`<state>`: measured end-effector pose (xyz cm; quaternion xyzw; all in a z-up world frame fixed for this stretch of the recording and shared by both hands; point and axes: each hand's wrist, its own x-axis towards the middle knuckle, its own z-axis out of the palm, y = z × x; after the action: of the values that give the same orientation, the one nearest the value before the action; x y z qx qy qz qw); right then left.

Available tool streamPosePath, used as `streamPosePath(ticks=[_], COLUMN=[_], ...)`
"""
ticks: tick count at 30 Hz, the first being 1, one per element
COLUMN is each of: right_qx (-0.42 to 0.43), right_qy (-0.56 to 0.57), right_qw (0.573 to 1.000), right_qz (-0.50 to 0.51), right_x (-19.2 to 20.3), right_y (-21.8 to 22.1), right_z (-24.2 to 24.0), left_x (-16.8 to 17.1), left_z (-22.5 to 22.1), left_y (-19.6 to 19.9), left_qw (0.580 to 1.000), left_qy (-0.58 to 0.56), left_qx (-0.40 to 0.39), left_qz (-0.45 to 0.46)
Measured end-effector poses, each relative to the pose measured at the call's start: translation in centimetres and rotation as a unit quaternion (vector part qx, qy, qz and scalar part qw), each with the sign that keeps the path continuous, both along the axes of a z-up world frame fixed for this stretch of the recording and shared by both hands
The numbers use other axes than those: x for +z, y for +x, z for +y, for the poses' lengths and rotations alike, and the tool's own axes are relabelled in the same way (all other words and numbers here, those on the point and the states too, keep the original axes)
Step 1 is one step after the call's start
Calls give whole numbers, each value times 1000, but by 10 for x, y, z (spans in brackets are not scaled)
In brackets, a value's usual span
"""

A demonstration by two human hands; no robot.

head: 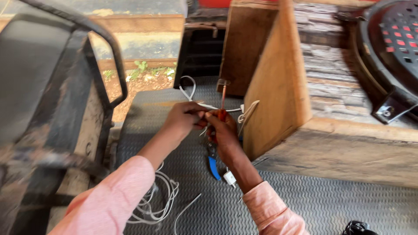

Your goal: The person manipulates wires and electronic components, stripping insulation with pliers and using a screwdriver to secure connections on a wooden unit.

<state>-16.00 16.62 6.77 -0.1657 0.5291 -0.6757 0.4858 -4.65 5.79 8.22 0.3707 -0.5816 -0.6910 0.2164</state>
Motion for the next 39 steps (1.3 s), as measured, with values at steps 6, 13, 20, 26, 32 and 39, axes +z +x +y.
streamPosePath(ticks=[6,13,20,26,32,39], right_qx=[-11,-63,-16,-40,-27,-31], right_qy=[-28,-105,-130,-136,-89,-81], right_qw=[999,987,991,987,996,995], right_qz=[13,-106,24,73,3,43], right_x=[15,19,16,8,1,7], right_y=[-16,-2,-6,-5,-15,-13], right_z=[-3,-18,-18,-3,7,13], left_x=[11,27,16,7,-7,-22], left_z=[-9,-13,-1,37,52,56], left_y=[-15,-12,-6,-13,-26,-31], left_qw=[999,997,989,967,964,956], left_qy=[-27,-67,-95,-54,-41,-23], left_qx=[9,13,54,173,169,185], left_qz=[34,47,100,178,202,228])
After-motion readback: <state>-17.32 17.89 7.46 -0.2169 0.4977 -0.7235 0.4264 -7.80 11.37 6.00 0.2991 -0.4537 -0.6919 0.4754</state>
